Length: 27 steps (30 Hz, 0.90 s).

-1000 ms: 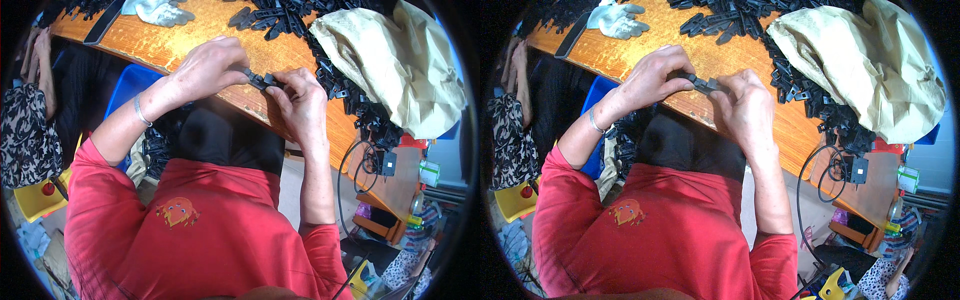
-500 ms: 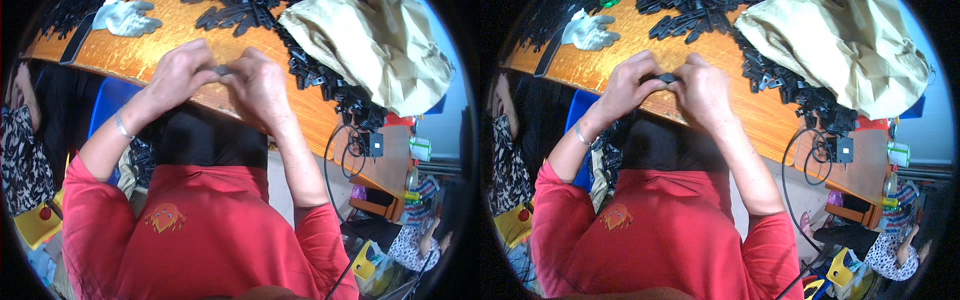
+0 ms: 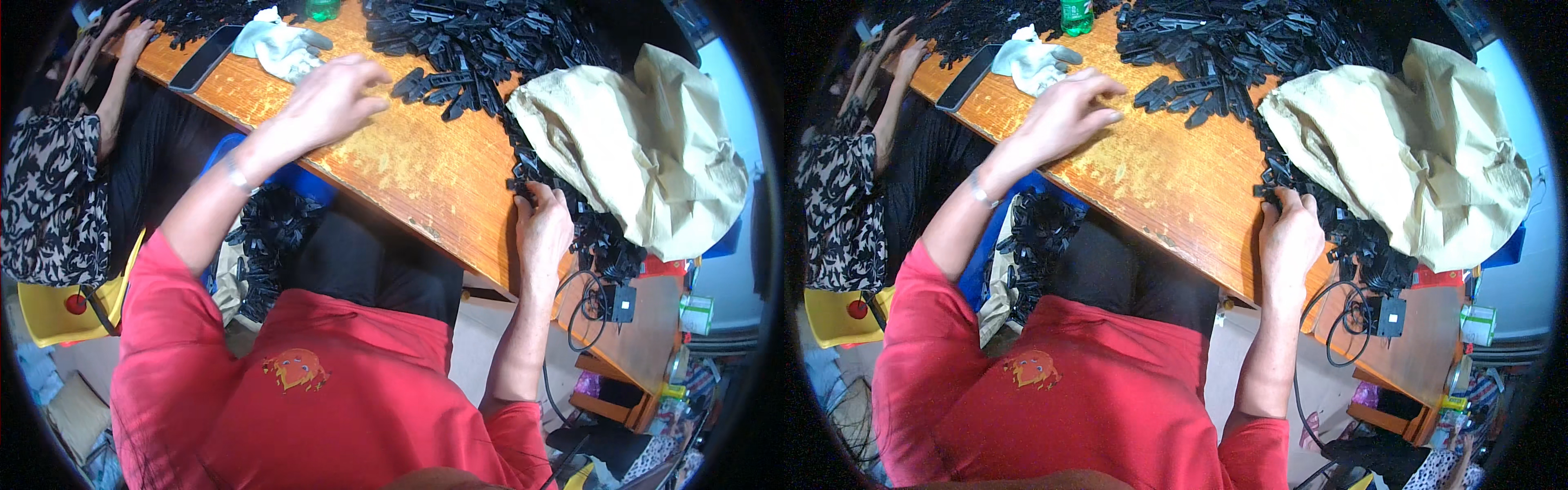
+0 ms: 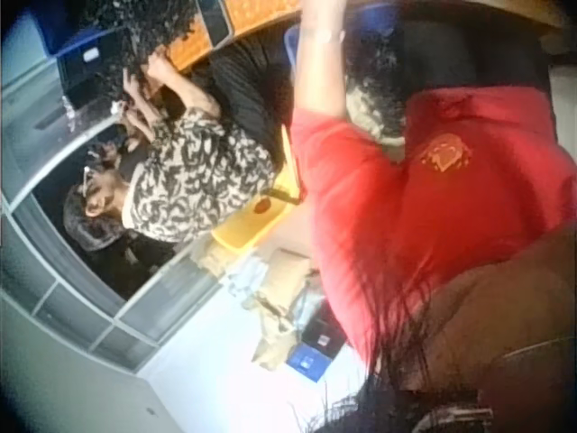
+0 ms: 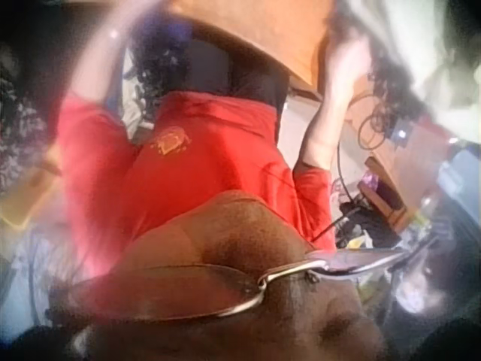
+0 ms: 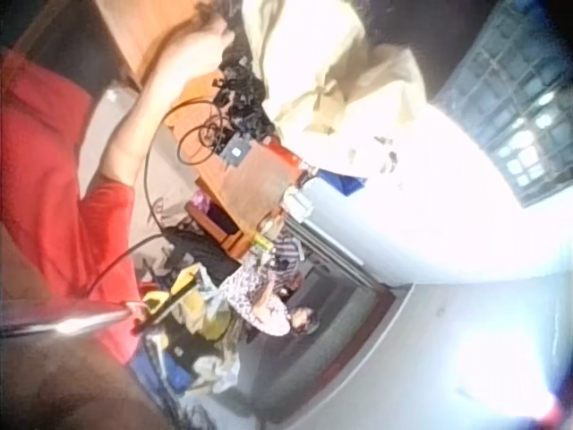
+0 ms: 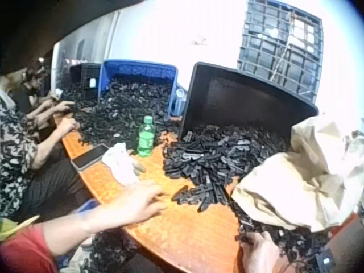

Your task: The person assembles plastic components by fitting and snapping small plastic pieces together by hand.

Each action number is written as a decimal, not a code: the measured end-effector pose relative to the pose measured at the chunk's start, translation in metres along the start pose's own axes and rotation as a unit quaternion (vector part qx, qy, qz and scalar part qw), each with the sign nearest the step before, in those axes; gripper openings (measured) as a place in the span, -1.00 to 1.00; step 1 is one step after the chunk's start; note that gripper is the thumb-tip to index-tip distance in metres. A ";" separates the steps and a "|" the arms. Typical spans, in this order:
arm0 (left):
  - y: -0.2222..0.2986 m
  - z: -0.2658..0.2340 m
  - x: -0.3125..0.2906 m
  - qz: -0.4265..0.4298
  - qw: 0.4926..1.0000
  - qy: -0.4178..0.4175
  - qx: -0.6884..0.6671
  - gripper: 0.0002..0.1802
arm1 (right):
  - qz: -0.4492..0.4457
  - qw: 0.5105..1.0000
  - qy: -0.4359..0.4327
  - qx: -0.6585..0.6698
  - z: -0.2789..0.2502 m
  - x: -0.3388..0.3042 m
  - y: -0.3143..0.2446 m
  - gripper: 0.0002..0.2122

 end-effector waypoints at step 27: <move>-0.022 0.012 -0.002 -0.068 0.992 -0.057 -0.089 -0.71 | -0.112 0.985 -0.094 0.091 -0.004 -0.003 -0.032 -0.81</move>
Point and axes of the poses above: each hand's wrist, its own x-axis towards the middle knuckle, its own z-axis out of the palm, y = z × x, the point moved 1 cm from there along x, towards the middle knuckle, and after that the axes turned 3 degrees about -y, right-handed, at the moved point
